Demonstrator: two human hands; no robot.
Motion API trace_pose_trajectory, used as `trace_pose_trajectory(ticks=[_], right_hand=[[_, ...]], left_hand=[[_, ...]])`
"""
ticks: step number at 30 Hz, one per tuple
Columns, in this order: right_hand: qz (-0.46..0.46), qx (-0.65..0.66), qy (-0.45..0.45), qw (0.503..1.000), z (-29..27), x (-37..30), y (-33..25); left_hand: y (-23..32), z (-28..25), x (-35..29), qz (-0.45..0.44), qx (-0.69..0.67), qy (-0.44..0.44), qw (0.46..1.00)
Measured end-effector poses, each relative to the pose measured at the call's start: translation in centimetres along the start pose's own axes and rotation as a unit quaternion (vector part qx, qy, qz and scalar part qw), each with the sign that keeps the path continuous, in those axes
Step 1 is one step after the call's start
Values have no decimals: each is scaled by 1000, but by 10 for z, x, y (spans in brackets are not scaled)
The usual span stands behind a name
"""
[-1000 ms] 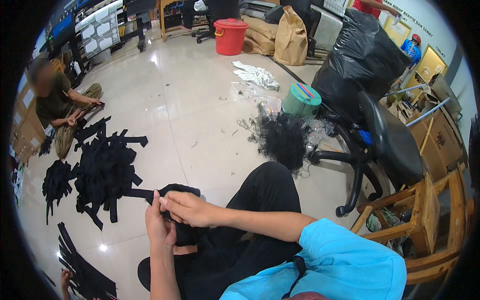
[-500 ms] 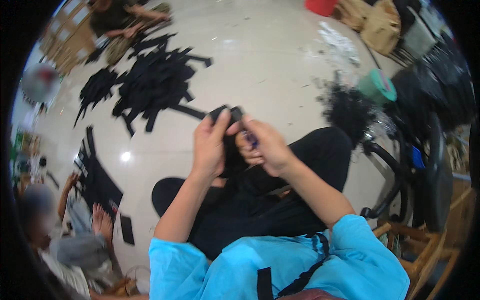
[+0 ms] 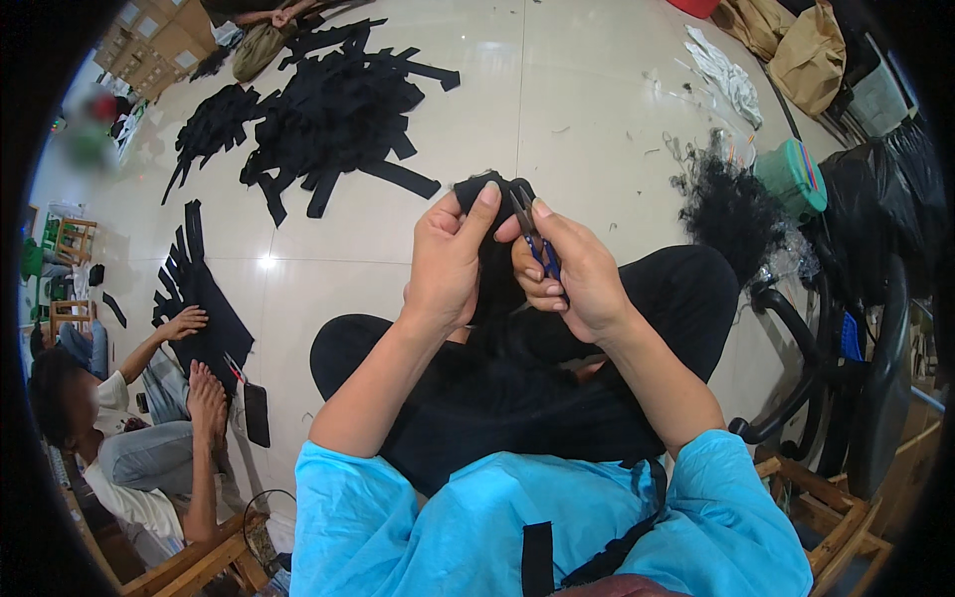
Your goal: The person sits on the floor and uses scissors to trim the edges of a black fabric piece. They repeatedly cut small sections, inspect the edges, and discard the trimmings onto the floor. The task involves careful hand-eye coordination to shape the fabric.
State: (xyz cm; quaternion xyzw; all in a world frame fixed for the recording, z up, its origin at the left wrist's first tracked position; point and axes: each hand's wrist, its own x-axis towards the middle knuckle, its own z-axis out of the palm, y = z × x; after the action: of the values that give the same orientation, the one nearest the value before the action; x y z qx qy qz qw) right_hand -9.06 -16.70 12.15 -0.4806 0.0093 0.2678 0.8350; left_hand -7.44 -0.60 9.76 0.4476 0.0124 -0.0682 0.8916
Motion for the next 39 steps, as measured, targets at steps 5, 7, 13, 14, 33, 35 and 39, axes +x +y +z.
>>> trace_pose_trajectory(ticks=[5,7,13,14,33,35,39], right_hand=[[2,-1,-1,1000,0,1,-1],[7,12,-2,1000,-1,2,-1],[29,63,8,998,-4,4,1],[32,66,10,997,-4,4,1],[-184,-279,32,942,-27,18,1],[-219,-293,49,929,-28,16,1],[-252,-223,94,937,-16,12,-6]], left_hand=[[0,0,0,3,13,0,1000],[1,1,-1,-7,13,0,1000],[-2,4,-2,-16,20,6,1000],[-4,4,-2,-13,25,9,1000],[12,-4,-2,91,214,-11,973],[17,-3,-3,109,213,-60,969],[14,5,-3,130,232,-116,957]])
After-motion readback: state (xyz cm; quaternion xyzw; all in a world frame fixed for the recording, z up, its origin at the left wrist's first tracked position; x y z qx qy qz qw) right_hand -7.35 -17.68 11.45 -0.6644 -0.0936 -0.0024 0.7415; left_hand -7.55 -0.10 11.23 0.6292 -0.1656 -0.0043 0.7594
